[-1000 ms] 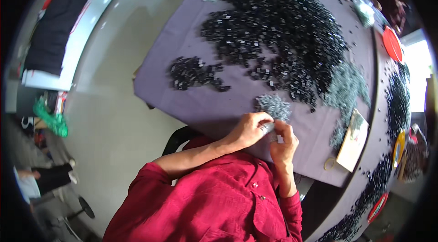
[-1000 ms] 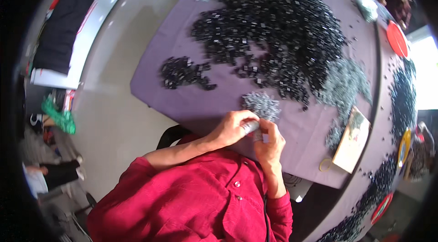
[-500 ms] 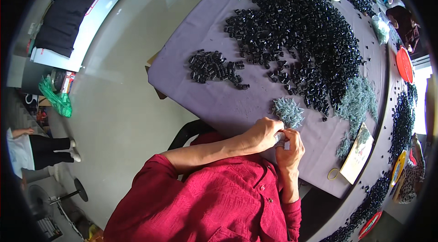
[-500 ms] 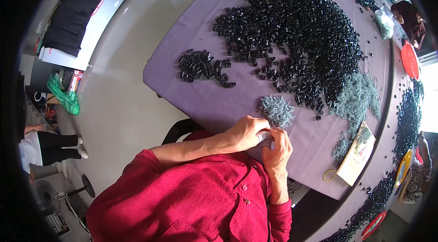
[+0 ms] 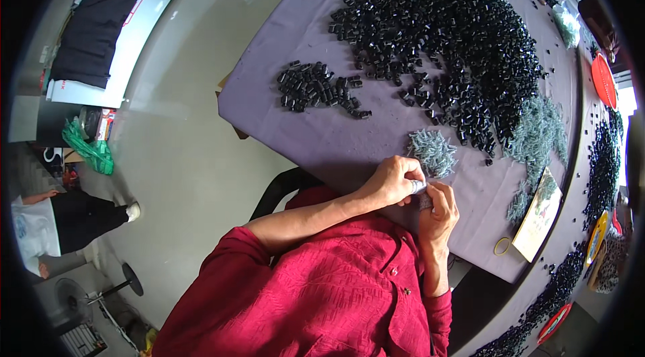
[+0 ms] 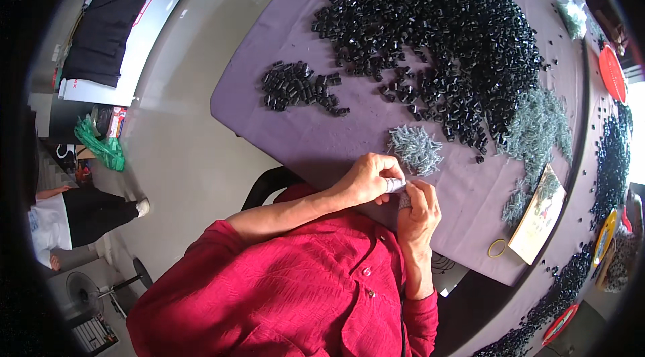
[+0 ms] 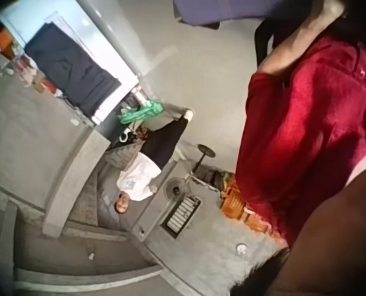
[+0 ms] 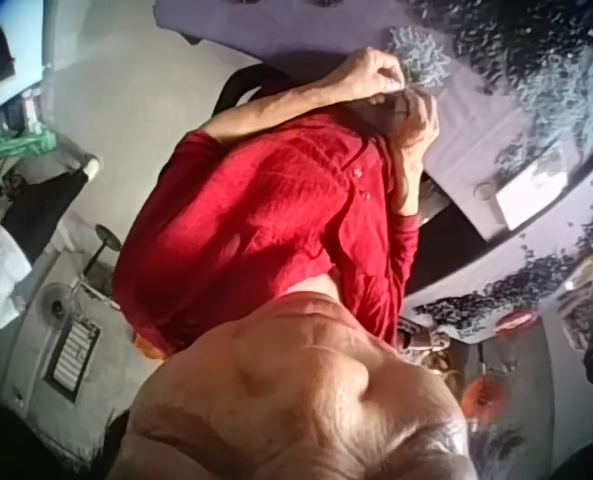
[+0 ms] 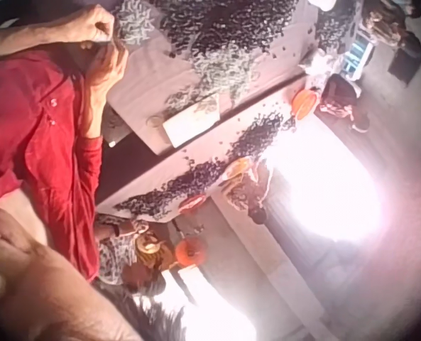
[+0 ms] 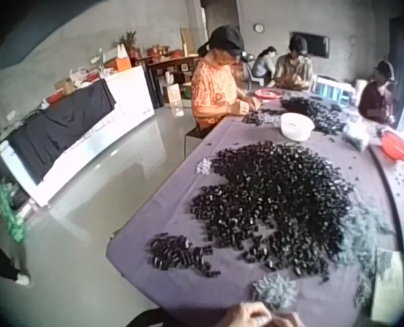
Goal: Assembling small black plastic components by inserting them into grey mesh sleeves at a manufacturing workspace.
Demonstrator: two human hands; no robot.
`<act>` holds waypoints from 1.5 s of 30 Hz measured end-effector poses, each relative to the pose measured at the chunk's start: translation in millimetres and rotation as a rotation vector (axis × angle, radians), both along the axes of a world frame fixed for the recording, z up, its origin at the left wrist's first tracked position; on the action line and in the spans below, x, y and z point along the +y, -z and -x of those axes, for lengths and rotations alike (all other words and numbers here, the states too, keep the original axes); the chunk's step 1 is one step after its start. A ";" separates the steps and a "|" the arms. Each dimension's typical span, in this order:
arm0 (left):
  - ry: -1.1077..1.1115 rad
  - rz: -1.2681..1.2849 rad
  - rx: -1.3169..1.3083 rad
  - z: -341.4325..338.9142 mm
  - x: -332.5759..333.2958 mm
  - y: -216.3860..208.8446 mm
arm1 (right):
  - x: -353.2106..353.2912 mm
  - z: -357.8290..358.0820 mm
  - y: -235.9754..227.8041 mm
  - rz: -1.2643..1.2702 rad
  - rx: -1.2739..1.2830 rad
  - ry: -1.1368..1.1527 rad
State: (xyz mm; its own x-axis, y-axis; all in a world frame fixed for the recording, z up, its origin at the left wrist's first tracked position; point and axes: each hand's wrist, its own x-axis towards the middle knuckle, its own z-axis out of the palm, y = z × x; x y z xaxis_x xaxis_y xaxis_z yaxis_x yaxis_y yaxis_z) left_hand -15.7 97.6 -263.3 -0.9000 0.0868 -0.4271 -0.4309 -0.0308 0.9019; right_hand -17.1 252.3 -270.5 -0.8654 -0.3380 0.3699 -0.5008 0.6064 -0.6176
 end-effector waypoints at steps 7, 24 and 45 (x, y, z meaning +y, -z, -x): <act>0.010 -0.016 -0.005 0.2 -0.9 -2.1 | 2.2 0.9 11.0 0.032 0.008 -0.028; 0.017 0.250 0.253 -3.1 7.6 8.7 | 1.8 10.1 6.4 -0.017 -0.091 -0.071; -0.513 0.663 0.315 -19.8 -161.6 12.6 | -167.4 87.7 -15.1 -0.279 -0.272 -0.295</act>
State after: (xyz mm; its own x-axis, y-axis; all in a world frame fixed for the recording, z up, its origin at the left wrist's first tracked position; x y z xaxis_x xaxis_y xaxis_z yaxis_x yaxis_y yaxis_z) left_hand 4.0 -64.0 -276.0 -0.8440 -0.5357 0.0274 -0.2368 0.4179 0.8771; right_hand -104.8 84.8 -255.3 -0.7704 -0.6376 0.0045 -0.5195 0.6237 -0.5840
